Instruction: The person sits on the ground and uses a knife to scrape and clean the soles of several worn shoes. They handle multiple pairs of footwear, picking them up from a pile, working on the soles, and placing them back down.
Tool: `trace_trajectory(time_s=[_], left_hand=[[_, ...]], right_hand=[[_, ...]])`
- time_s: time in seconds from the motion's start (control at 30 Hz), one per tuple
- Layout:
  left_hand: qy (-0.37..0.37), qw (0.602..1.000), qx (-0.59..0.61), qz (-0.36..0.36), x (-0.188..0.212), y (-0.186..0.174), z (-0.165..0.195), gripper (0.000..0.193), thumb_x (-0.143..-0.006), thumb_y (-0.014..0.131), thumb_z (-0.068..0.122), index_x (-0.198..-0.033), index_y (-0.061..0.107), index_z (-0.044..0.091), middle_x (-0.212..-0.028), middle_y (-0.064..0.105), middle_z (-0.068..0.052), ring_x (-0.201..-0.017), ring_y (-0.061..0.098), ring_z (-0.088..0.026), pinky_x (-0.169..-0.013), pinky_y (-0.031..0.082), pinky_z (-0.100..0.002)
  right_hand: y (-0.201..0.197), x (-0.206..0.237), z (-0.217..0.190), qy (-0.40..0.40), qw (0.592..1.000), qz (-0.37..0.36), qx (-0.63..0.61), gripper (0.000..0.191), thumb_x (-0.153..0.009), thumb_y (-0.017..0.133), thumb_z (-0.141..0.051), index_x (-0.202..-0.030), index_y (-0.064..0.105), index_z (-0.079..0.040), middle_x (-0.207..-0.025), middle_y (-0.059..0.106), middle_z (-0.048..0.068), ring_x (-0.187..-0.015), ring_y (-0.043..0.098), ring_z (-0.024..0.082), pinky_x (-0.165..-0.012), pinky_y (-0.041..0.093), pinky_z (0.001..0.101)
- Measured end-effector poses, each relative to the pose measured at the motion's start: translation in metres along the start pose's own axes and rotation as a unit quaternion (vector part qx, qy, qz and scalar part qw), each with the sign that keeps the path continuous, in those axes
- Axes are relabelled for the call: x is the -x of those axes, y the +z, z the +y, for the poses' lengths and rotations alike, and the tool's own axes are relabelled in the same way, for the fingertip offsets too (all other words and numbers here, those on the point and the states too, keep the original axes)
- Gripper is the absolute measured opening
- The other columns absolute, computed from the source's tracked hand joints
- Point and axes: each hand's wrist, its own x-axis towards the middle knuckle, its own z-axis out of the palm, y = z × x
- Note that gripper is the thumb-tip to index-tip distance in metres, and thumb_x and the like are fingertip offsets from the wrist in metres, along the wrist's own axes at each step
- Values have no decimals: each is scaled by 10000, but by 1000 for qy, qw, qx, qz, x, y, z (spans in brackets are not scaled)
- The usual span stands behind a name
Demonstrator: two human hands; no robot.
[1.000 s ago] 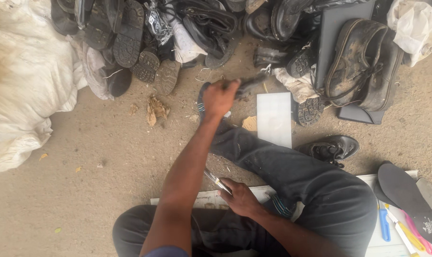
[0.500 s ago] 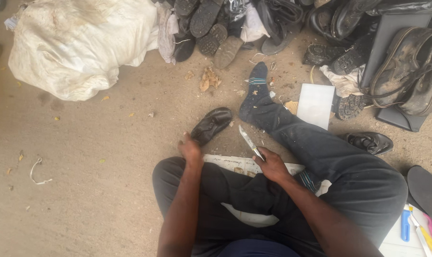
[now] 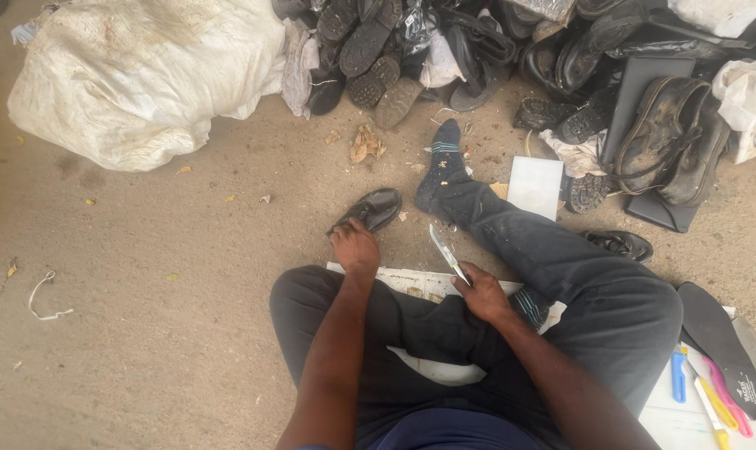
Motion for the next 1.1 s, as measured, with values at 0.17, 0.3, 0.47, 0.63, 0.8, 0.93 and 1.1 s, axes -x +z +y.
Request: trace_trajectory(time_s=[0.17,0.3,0.47,0.63,0.8,0.93,1.1], left_hand=[[1,983,181,-9,2,-11,-9,329,-914,614,173,-1198,536,29,-1169,677,-158,-1163,570,-300,-1012,393,-417],[104,987,126,-8,6,-24,3,328,-944,594,145,-1233,509,16,-1120,694,-180,-1159,586,-288,-962,413,-410],[163,978,117,-56,8,-24,19,287,-1026,508,146,-1285,552,29,-1083,726,-162,-1113,631,-270,-959,419,-416],[187,961,144,142,-3,-15,24,391,-916,568,142,-1295,580,44,-1104,733,-146,-1094,653,-280,-1018,401,-459],[144,957,241,78,0,-8,23,686,-870,638,71,-1510,403,-16,-1003,719,-193,-1039,657,-330,-1184,326,-490],[84,908,392,120,9,-3,24,682,-818,687,14,-1441,409,11,-1060,689,-227,-1109,602,-423,-1060,407,-514],[58,885,441,137,14,7,28,519,-870,691,23,-1339,470,46,-1180,624,-249,-1136,580,-430,-968,470,-522]], right_hand=[[-11,14,-19,23,1000,-7,16,496,-962,632,-374,-1402,599,-148,-1022,752,157,-964,729,267,-905,544,406],[-26,36,-53,-39,999,21,-26,493,-965,639,-347,-1404,595,-128,-1034,745,130,-975,714,237,-891,539,396],[-37,67,-93,0,997,9,-71,513,-964,622,-335,-1434,557,-142,-982,732,89,-899,694,204,-827,557,384],[-29,62,-93,2,999,4,-31,485,-977,613,-345,-1413,586,-132,-902,728,122,-840,690,218,-818,535,387],[-12,36,-66,-76,994,54,56,387,-967,611,-283,-1299,648,-87,-898,733,180,-818,713,318,-783,549,448],[-7,10,-68,-186,966,84,156,367,-952,598,-231,-1284,619,-74,-975,736,195,-839,717,391,-736,569,500],[1,-25,-97,-207,951,48,225,398,-964,560,-221,-1337,572,-84,-975,726,194,-819,717,394,-714,567,515]])
